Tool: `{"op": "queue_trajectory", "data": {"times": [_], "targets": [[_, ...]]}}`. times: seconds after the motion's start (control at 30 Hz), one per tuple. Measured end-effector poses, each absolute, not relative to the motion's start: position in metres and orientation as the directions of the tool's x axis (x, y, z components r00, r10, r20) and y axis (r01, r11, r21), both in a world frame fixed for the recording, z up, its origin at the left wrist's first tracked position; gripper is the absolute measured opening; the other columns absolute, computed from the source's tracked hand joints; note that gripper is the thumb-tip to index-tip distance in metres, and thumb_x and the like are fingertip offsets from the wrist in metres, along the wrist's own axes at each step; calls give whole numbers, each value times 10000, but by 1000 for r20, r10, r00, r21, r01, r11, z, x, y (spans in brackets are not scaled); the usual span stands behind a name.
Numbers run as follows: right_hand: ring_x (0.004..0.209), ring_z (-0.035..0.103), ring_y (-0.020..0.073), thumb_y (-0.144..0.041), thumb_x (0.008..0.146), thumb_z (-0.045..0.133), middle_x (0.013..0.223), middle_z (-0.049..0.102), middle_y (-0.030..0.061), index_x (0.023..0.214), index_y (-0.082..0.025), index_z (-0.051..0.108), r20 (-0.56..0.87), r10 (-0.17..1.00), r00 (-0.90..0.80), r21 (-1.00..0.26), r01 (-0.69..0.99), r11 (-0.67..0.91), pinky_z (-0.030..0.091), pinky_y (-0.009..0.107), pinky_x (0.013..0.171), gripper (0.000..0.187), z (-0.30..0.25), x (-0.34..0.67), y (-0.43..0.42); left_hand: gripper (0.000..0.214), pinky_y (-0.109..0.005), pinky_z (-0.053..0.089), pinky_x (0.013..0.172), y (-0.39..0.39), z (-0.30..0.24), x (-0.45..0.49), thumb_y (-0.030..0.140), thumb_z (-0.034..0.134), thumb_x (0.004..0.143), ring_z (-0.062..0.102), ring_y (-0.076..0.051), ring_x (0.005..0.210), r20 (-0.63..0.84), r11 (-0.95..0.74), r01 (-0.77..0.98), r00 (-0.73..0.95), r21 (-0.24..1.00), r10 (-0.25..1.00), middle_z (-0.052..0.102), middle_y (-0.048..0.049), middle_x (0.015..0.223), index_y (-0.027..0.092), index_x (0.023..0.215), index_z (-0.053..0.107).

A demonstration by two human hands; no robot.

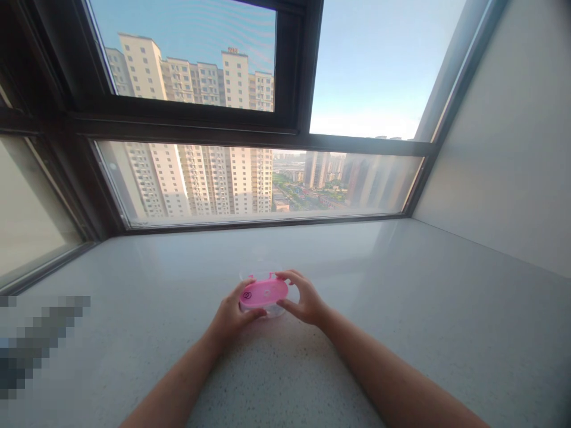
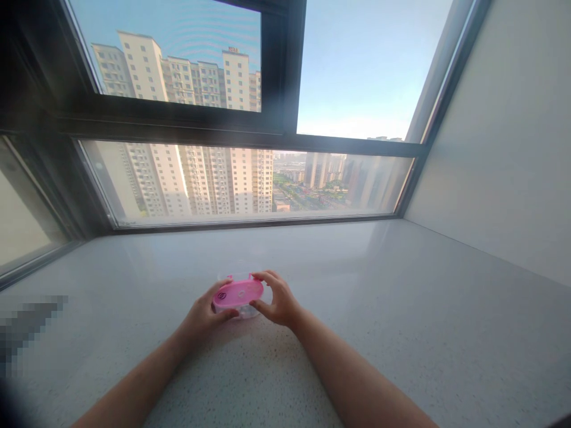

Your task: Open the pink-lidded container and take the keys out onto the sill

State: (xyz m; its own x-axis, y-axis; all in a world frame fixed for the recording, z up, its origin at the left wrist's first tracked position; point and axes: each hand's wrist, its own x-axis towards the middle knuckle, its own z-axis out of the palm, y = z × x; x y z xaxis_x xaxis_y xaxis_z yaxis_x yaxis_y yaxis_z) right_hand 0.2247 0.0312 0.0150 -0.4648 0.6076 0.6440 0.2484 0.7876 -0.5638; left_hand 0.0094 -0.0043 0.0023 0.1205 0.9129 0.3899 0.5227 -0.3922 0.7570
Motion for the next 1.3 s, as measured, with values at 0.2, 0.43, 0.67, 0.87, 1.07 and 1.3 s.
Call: {"op": "queue_trajectory", "data": {"times": [0.2,0.43,0.67,0.87,1.07,1.3], "targets": [[967,519,221,-293,722,620,1072,553,103,1154,-191,469,675,632,-381,-602,211,770,421,339,778,469,17,222,28,647,-392,420,894,-5,2,11,427,698,618,537,-281,1064,404,-419,530,151,737,902,554,-128,1221,200,1187,488],[974,527,226,-268,743,596,1083,558,112,1162,-187,447,711,665,-230,-637,191,747,433,347,761,453,17,219,27,605,-390,435,873,-7,5,13,401,697,638,557,-274,1041,378,-409,513,168,755,910,572,-111,1188,216,1176,492],[1153,425,241,-271,788,548,1264,461,116,1280,-211,383,758,537,-371,-487,225,844,385,396,915,522,30,206,11,647,-385,464,840,-7,1,16,422,705,618,589,-251,965,394,-418,560,170,715,903,619,-101,1108,210,1192,495],[1244,334,231,-278,847,461,1359,370,94,1353,-221,293,738,491,-463,-430,238,871,304,413,1007,536,31,201,7,620,-416,465,858,-6,-1,20,397,714,615,583,-275,989,442,-469,543,191,696,877,609,-111,1125,204,1176,532],[1227,350,262,-356,783,564,1370,341,118,1359,-216,268,722,535,-438,-477,245,844,345,421,971,662,23,200,10,613,-387,481,825,-6,-3,19,411,687,651,599,-251,955,445,-479,553,205,682,872,611,-112,1109,198,1196,503],[950,539,211,-304,749,606,1236,469,131,1312,-212,277,728,590,-349,-560,193,806,466,361,768,659,14,201,14,611,-426,430,900,-9,2,22,428,672,666,541,-274,1059,505,-545,589,252,596,825,576,-113,1179,225,1211,484]]}}
